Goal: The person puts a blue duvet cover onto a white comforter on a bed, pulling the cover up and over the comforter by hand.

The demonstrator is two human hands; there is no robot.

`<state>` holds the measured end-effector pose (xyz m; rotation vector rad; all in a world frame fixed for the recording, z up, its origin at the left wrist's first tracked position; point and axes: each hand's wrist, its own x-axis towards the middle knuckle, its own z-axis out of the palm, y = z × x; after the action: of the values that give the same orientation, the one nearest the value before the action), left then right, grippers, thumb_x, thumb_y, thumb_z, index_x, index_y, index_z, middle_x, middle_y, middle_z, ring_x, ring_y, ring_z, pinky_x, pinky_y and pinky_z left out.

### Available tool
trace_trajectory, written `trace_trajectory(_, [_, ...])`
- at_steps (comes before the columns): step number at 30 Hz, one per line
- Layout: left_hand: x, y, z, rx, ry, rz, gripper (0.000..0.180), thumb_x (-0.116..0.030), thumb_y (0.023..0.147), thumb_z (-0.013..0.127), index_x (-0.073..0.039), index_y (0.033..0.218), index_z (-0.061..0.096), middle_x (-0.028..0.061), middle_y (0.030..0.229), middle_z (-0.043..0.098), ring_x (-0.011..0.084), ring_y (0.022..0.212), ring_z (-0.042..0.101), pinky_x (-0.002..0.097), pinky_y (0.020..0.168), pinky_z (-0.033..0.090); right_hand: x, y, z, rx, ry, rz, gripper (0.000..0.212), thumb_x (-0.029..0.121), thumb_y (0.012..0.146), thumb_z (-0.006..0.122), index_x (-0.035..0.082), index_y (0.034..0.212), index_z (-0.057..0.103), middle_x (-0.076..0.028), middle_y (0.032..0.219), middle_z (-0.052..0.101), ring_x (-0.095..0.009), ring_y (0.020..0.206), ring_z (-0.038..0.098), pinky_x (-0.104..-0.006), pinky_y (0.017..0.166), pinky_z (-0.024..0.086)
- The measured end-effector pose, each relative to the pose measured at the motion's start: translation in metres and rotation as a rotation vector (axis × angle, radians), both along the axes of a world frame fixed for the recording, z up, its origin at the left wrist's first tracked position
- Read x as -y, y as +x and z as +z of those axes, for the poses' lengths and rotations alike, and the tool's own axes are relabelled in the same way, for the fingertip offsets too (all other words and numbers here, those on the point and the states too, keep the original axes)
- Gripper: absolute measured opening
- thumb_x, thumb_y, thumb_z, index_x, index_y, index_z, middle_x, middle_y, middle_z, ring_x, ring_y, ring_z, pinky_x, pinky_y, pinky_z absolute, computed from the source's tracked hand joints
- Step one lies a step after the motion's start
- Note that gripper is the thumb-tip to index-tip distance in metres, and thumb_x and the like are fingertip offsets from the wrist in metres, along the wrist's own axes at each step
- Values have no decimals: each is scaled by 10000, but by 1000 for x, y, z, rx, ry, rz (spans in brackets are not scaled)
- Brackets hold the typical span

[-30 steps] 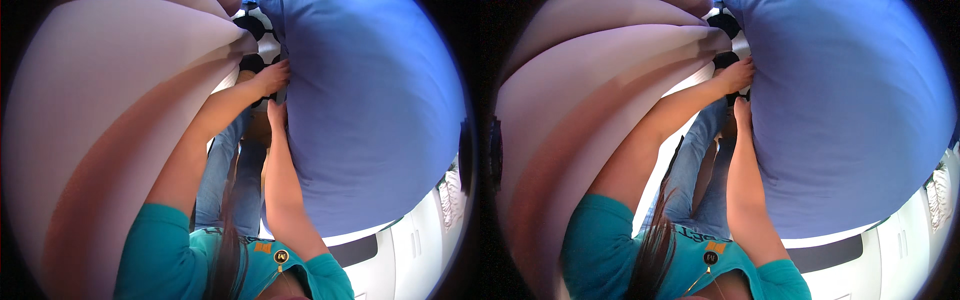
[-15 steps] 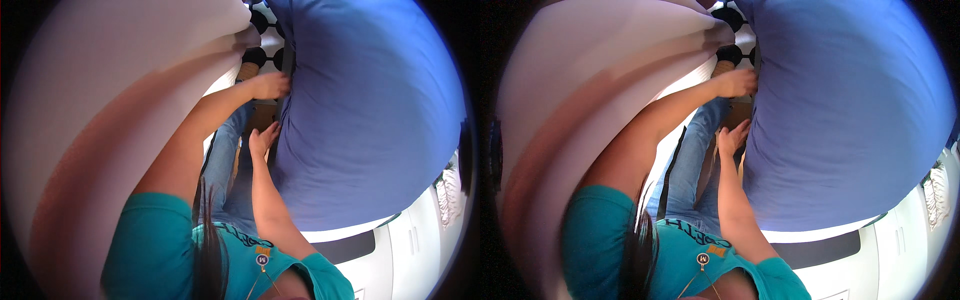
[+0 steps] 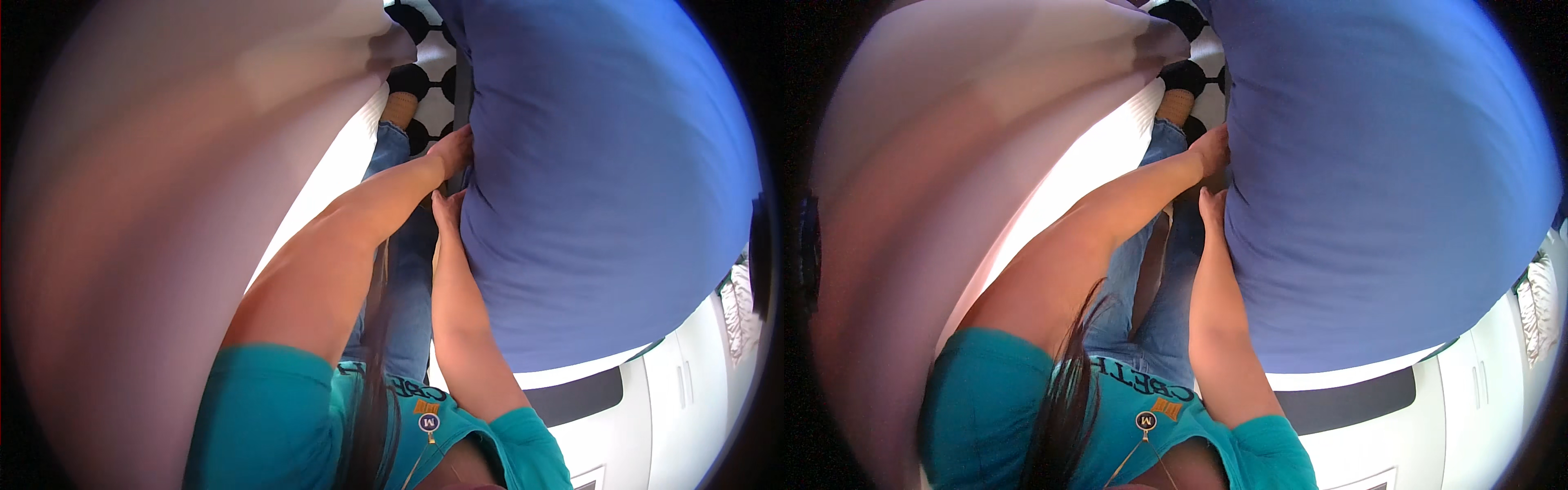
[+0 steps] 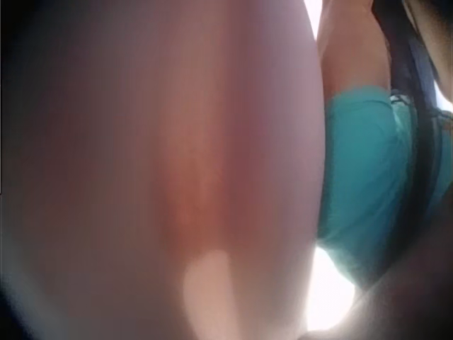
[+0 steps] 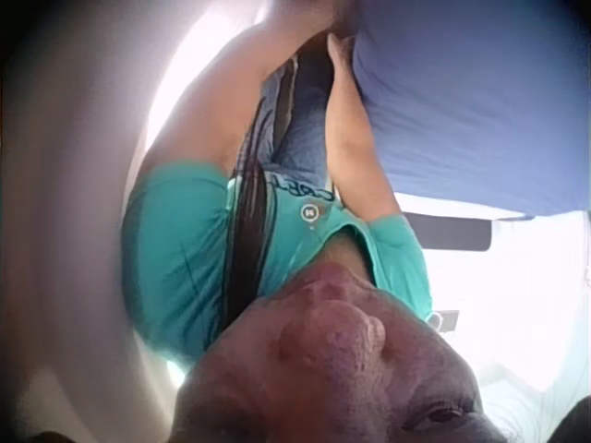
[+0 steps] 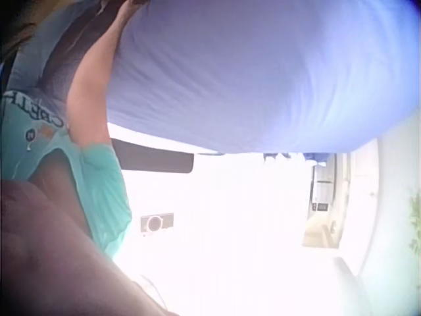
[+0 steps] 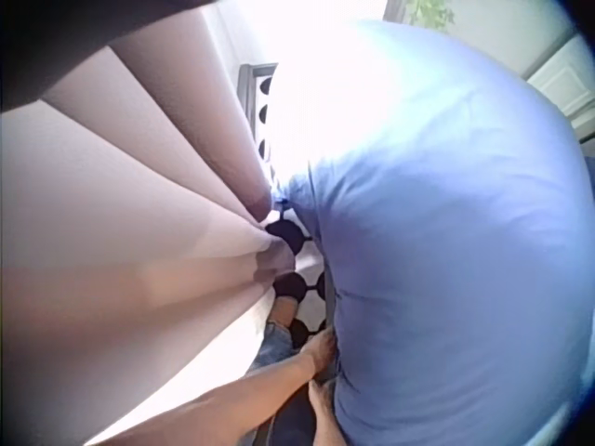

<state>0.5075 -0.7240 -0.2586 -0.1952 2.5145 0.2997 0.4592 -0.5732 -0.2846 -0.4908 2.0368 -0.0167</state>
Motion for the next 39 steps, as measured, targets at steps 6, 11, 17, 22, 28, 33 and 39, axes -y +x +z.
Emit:
trace_trajectory(6, [-36,44,-33,-447,4,115,366,-241,766,531,-180,1123,582,-21,1239,491,185,1251,332,393,1078,186,-42,32,35,-163,-86,121,787,177,743,533,-98,1357,124,-300,1408,173,-379,1331,152,-367,1104,97])
trace_trajectory(11, [-51,34,-36,-358,165,-9,379,-237,776,510,-177,1146,571,-10,1240,492,184,1250,332,382,1084,175,-40,14,34,-68,56,44,828,228,717,565,-105,1347,144,-308,1403,181,-386,1326,162,-373,1101,104])
trace_trajectory(17, [-66,3,-26,-73,269,179,430,-248,815,488,-152,1234,517,11,1363,397,185,1301,272,360,1096,140,-26,6,18,40,16,-37,872,297,695,589,-119,1334,165,-324,1394,185,-402,1322,159,-392,1100,96])
trace_trajectory(22, [-65,-14,-26,-134,359,383,426,-228,785,517,-123,1197,551,70,1313,457,225,1210,412,373,1051,238,-58,-12,14,67,-141,9,878,336,703,596,-106,1339,182,-323,1394,185,-404,1322,159,-391,1100,88])
trace_trajectory(28, [81,37,53,-220,-8,517,221,-169,692,570,-74,871,658,145,922,602,352,917,547,446,831,407,20,-9,98,560,-198,186,506,152,804,565,-38,1250,420,-224,1288,434,-294,1180,447,-347,978,346])
trace_trajectory(33, [151,201,102,-132,-112,1064,1019,-404,556,754,-126,1398,253,275,1370,249,445,1259,253,496,1038,214,175,-36,206,-40,-1044,82,405,108,818,568,-23,1189,476,-192,1235,467,-306,1141,460,-391,943,368])
trace_trajectory(39, [109,204,138,689,28,788,1006,-424,646,720,-100,1418,162,191,1257,489,369,1099,513,507,935,376,222,-139,169,-627,-596,351,767,501,849,454,52,1405,174,-242,1451,87,-397,1343,60,-558,1044,30])
